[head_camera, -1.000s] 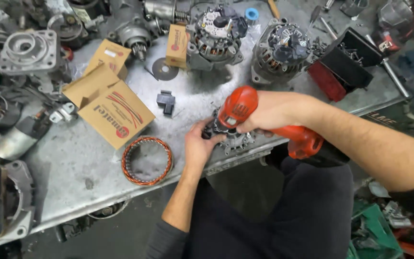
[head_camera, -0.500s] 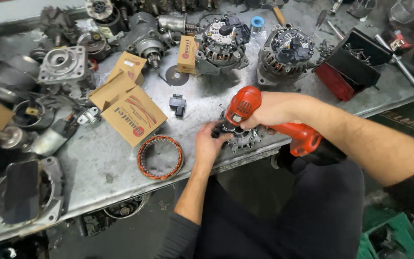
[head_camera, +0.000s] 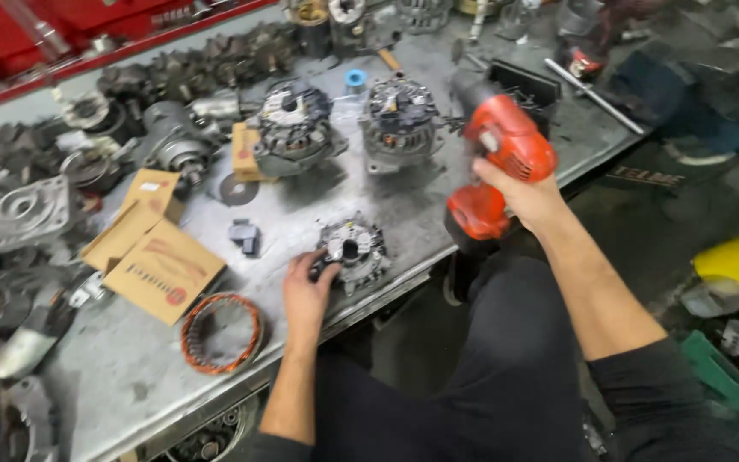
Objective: Assemble and test components of automotive alternators on a workbench.
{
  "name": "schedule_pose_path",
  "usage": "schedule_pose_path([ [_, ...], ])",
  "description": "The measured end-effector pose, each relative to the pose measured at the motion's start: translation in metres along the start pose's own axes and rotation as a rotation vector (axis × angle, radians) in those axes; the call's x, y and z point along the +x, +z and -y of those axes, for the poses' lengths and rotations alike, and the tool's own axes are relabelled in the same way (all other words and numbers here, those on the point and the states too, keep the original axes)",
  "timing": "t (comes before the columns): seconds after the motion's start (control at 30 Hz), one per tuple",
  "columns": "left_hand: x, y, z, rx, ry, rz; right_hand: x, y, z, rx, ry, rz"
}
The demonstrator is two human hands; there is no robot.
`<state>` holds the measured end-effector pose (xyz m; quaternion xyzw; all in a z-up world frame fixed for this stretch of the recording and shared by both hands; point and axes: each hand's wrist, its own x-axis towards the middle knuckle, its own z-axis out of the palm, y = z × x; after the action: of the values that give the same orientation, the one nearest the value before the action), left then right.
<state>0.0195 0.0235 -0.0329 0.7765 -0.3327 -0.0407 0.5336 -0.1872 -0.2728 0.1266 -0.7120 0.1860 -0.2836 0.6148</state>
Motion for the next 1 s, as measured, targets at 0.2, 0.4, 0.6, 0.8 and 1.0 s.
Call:
schedule_pose_path([
  [0.2,0.003,-0.009,-0.014,0.048,-0.110,0.024,0.013,-0.061,-0.066,0.154,-0.270,-0.425],
  [0.4,0.008,-0.009,-0.011,0.066,-0.208,0.039,0.028,-0.094,-0.094,0.061,-0.340,-0.524],
  [0.6,0.003,-0.011,-0.012,0.058,-0.218,0.035,0.047,-0.085,-0.125,-0.051,-0.316,-0.463],
  [0.8,0.003,-0.007,-0.007,0.060,-0.282,0.038,0.069,-0.091,-0.168,-0.199,-0.280,-0.443],
  [1.0,0.000,-0.004,-0.010,0.017,-0.244,-0.003,0.072,-0.098,-0.161,-0.193,-0.266,-0.329],
])
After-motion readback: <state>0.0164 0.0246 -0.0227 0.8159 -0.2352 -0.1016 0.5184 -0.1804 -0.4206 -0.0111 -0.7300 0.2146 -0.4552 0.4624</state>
